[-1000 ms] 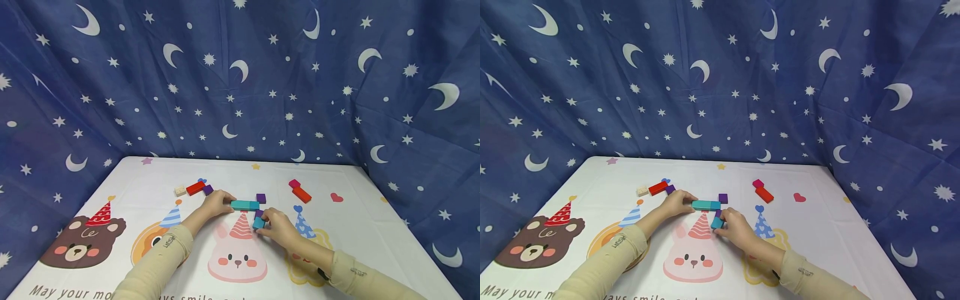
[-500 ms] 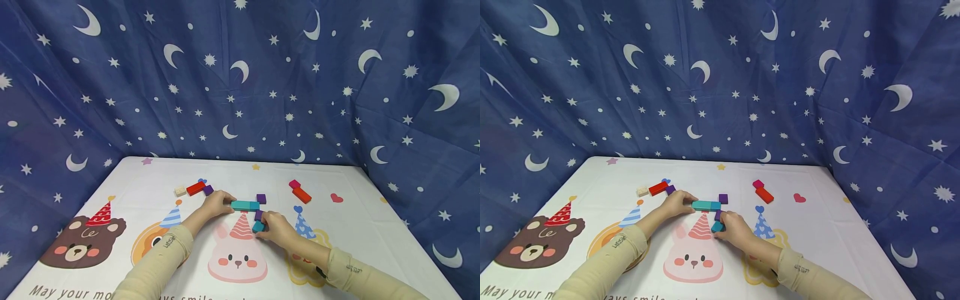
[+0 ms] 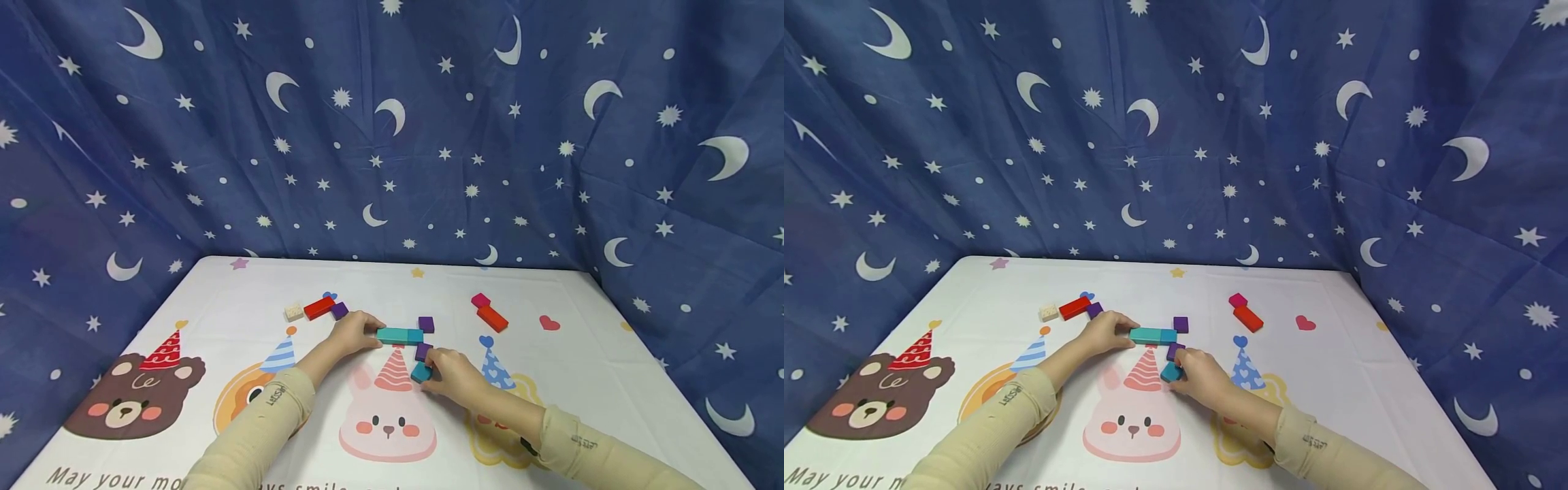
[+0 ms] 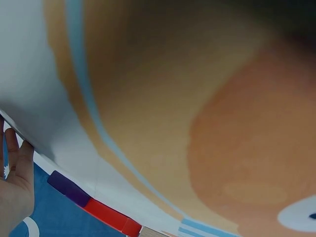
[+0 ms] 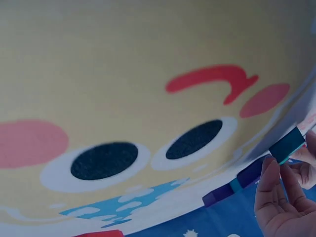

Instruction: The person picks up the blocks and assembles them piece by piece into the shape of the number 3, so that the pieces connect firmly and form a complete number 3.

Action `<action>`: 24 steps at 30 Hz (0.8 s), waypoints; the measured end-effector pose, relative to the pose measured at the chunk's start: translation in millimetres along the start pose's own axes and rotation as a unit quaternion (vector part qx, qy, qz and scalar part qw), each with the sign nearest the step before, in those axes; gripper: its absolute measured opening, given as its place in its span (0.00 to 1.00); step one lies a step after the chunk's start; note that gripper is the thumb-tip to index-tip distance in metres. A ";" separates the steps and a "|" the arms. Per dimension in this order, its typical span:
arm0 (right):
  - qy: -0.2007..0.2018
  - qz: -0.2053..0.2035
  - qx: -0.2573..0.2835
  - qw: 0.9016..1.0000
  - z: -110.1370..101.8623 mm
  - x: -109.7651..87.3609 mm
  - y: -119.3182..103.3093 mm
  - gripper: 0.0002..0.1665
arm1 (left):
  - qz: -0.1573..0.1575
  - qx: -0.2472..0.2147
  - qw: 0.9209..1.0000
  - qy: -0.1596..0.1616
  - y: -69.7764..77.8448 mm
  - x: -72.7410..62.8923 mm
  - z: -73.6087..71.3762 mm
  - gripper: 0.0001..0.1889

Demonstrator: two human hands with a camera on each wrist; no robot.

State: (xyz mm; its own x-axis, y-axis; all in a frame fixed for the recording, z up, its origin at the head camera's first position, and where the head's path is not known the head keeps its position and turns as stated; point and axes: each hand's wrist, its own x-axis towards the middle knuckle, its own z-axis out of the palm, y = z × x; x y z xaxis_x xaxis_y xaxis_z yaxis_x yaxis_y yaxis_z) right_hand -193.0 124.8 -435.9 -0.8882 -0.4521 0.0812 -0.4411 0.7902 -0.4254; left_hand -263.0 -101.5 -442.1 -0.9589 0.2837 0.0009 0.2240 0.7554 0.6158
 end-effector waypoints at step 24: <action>0.014 -0.036 -0.050 0.998 0.8 1.3 -1.2 0.14 | 0.004 -0.005 1.000 0.004 -1.8 1.5 1.3 0.17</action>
State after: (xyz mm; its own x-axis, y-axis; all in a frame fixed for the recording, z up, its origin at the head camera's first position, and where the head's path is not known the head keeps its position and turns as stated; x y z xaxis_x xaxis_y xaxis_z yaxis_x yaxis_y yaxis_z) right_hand -193.5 122.9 -436.0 -0.8562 -0.4986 0.1351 -0.5137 0.7938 -0.3256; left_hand -264.7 -101.7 -444.3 -0.9584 0.2851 0.0130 0.2305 0.7465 0.6241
